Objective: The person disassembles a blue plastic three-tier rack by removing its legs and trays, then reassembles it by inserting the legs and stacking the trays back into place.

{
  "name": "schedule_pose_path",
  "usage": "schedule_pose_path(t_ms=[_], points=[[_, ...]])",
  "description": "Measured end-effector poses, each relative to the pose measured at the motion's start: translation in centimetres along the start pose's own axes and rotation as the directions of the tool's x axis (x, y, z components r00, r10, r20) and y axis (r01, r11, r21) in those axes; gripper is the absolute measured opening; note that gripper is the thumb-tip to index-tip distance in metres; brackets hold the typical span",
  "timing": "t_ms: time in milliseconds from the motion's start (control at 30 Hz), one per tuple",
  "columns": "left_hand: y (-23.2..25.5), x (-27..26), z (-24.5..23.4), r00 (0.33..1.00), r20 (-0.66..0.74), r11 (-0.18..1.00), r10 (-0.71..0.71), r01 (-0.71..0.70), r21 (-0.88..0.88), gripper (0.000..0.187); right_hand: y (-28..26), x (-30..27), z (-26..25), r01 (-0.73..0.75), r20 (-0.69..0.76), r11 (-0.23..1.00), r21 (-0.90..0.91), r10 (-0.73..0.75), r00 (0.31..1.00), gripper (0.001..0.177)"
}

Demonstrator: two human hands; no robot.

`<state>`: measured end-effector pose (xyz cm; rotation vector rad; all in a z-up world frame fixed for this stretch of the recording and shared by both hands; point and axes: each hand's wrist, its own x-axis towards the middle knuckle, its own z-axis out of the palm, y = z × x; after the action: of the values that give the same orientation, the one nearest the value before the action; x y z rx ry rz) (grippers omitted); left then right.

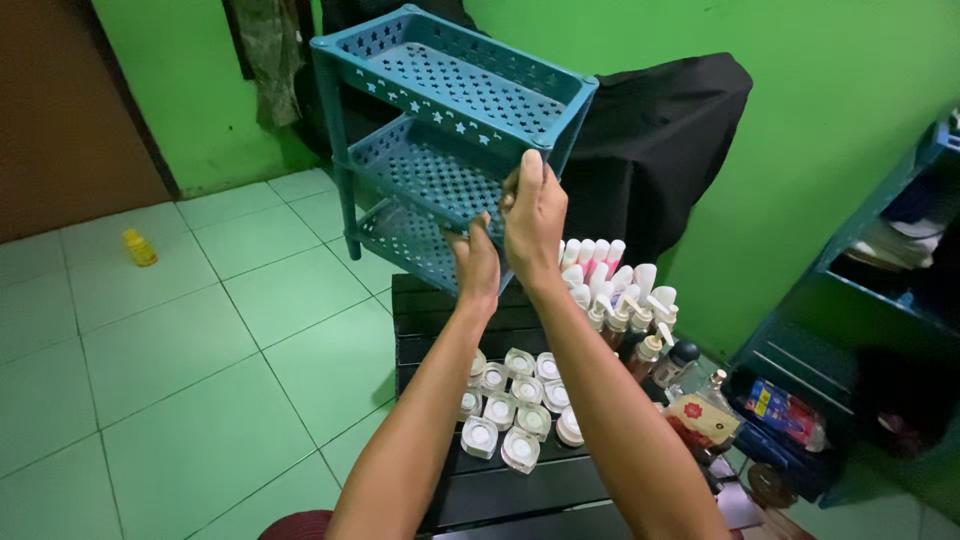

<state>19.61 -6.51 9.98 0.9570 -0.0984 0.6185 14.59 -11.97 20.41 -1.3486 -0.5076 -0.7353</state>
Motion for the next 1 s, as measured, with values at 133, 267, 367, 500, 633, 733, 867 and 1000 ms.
schedule_pose_path(t_ms=[133, 267, 367, 500, 633, 733, 867, 1000], points=[[0.8, -0.5, -0.1, 0.979, -0.01, 0.978, -0.205, 0.205, -0.032, 0.048, 0.5, -0.7, 1.2, 0.064, -0.216, 0.983, -0.173, -0.101, 0.971, 0.052], [1.1, -1.3, -0.1, 0.995, -0.024, 0.994, -0.099, 0.1, 0.043, 0.054, 1.2, -1.0, 1.6, 0.1, -0.29, 0.959, -0.266, -0.178, 0.94, 0.057], [1.1, -1.3, -0.5, 0.982, -0.007, 0.981, -0.189, 0.189, 0.055, 0.055, 1.2, -1.1, 1.7, 0.097, -0.308, 0.951, -0.294, -0.19, 0.932, 0.057], [0.9, -1.1, -0.4, 0.982, -0.006, 0.982, -0.189, 0.189, 0.02, 0.058, 0.5, -1.4, 1.9, 0.136, -0.282, 0.936, -0.325, -0.233, 0.931, 0.055], [1.2, -0.5, -0.6, 0.995, 0.009, 0.995, -0.097, 0.097, 0.002, 0.055, 0.0, -1.4, 1.0, 0.101, -0.105, 0.995, 0.001, -0.1, 0.989, 0.04], [2.7, -0.1, -0.8, 0.966, 0.046, 0.955, -0.253, 0.257, -0.151, 0.055, -0.4, -0.9, 0.0, -0.039, 0.081, 0.991, 0.129, 0.029, 0.996, 0.027], [3.7, 0.1, -0.6, 0.937, 0.017, 0.92, -0.348, 0.345, -0.184, 0.054, -0.1, 0.4, 0.6, -0.195, 0.065, 0.972, 0.131, 0.188, 0.98, 0.023], [2.4, 0.3, -0.8, 0.999, 0.023, 0.999, -0.029, 0.029, 0.014, 0.062, 0.6, 0.6, 2.6, -0.088, -0.177, 0.996, 0.004, 0.087, 0.98, 0.025]])
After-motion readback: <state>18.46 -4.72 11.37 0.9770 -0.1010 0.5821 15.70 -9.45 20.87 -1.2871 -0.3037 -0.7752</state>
